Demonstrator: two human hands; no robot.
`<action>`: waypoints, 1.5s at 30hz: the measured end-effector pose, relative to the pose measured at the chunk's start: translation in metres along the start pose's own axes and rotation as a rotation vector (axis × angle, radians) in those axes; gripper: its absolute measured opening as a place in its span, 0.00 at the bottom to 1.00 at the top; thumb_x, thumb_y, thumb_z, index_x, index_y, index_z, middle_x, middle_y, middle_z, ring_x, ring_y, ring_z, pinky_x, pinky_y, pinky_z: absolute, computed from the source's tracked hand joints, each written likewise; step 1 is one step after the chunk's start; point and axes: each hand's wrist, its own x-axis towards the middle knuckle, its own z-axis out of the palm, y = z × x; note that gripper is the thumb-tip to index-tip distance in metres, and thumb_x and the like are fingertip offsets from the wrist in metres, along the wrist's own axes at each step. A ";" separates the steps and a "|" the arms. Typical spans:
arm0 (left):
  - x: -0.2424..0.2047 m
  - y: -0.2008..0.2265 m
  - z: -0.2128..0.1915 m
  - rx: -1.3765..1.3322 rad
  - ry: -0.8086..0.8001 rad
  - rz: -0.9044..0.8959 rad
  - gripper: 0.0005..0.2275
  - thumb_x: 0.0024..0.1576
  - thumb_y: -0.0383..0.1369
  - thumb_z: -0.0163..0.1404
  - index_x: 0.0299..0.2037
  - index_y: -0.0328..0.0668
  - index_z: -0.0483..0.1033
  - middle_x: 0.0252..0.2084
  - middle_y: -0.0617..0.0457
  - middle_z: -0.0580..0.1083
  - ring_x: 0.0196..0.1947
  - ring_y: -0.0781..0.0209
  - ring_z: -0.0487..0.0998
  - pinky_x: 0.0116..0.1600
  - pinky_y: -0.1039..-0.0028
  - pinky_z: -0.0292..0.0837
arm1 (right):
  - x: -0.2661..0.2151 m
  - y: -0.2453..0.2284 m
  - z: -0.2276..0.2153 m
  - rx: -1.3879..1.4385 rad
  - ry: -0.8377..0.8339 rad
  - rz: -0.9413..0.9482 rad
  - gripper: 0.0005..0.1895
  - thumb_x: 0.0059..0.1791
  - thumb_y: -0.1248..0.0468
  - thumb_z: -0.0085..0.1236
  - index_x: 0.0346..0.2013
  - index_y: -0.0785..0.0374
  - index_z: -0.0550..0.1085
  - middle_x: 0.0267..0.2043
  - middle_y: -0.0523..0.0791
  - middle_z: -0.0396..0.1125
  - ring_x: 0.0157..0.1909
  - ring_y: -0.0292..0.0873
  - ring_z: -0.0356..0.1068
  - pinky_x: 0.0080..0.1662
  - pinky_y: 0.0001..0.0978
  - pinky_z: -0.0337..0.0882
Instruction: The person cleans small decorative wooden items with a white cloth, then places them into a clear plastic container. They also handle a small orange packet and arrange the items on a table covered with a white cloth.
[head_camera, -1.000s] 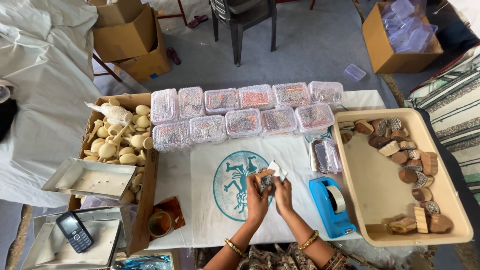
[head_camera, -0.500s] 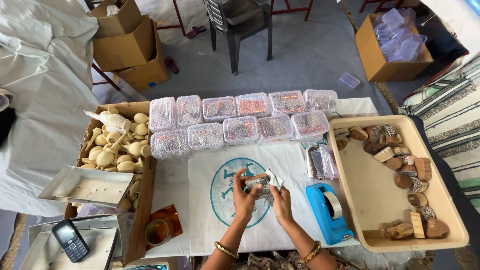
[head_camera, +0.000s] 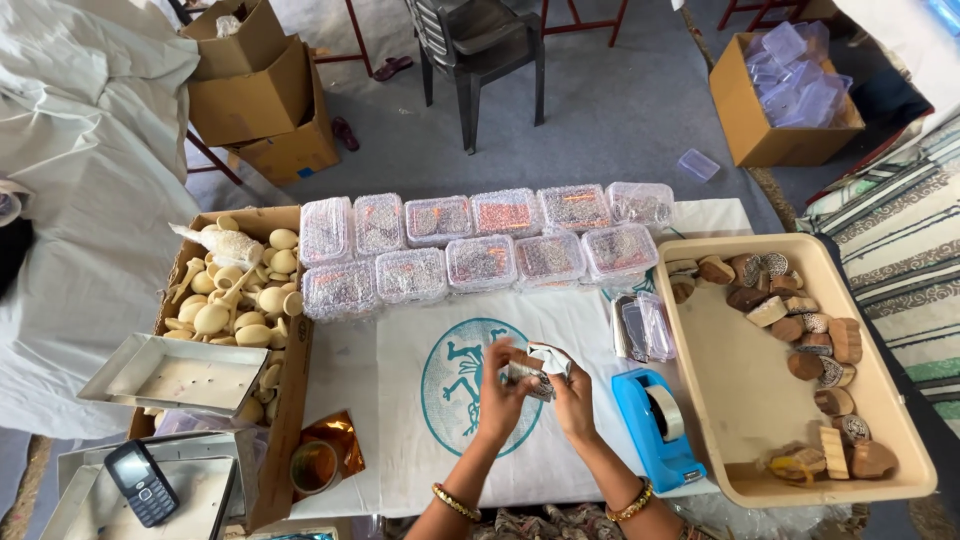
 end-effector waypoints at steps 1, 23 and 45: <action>0.001 0.003 0.001 0.000 -0.005 0.002 0.31 0.48 0.22 0.61 0.63 0.45 0.62 0.51 0.51 0.71 0.54 0.58 0.73 0.51 0.67 0.78 | -0.002 -0.003 0.006 0.001 0.004 -0.003 0.18 0.57 0.64 0.47 0.57 0.70 0.75 0.53 0.50 0.75 0.53 0.41 0.74 0.54 0.32 0.72; -0.016 0.009 0.010 -0.286 -0.094 -0.399 0.24 0.60 0.23 0.49 0.64 0.44 0.55 0.58 0.46 0.70 0.51 0.59 0.78 0.49 0.70 0.83 | 0.012 -0.004 -0.012 -0.037 0.165 -0.002 0.19 0.56 0.65 0.47 0.62 0.64 0.72 0.58 0.48 0.72 0.54 0.36 0.71 0.54 0.29 0.70; -0.008 0.044 0.003 -0.176 0.084 -0.350 0.29 0.48 0.24 0.61 0.60 0.52 0.63 0.50 0.56 0.67 0.47 0.59 0.76 0.49 0.63 0.80 | -0.014 -0.018 0.007 -0.275 0.008 -0.001 0.22 0.54 0.70 0.47 0.64 0.61 0.71 0.55 0.47 0.75 0.50 0.36 0.73 0.51 0.29 0.72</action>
